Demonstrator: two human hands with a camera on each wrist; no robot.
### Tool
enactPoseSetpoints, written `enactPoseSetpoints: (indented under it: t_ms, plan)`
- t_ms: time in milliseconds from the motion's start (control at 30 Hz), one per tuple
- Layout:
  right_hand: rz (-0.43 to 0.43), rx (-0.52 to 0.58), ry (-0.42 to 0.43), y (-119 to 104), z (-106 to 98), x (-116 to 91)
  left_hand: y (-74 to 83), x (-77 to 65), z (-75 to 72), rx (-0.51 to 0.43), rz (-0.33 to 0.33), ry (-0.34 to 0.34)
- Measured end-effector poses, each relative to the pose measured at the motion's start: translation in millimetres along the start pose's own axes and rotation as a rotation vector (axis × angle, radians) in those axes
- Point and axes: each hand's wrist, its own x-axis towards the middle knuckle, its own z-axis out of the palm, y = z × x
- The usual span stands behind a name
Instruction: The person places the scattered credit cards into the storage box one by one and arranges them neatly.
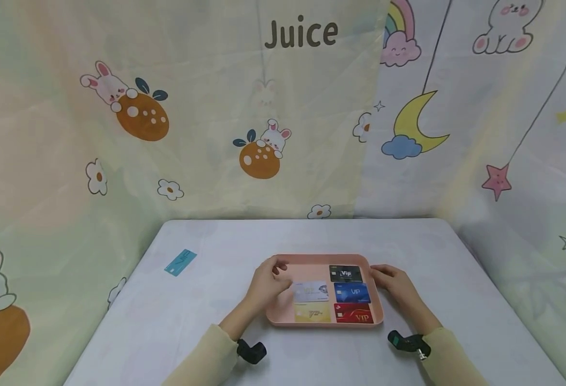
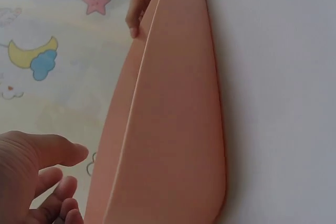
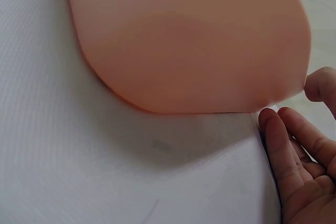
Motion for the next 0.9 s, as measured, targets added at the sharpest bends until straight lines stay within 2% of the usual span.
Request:
enactPoseSetpoints:
  t_ms: [167, 333, 600, 900]
  plan:
    - [-0.006, 0.007, 0.001, 0, 1, 0, -6.2, 1.2, -17.3, -0.026, 0.001, 0.091]
    - [-0.006, 0.008, 0.009, 1, 1, -1, -12.1, 4.4, -35.7, -0.01, -0.015, 0.144]
    - [-0.006, -0.003, 0.011, 1, 1, -2, -32.9, 3.3, -61.8, 0.039, -0.1, 0.198]
    - [-0.014, 0.003, 0.006, 1, 1, -1, -61.6, -7.3, -89.7, 0.101, -0.22, 0.244]
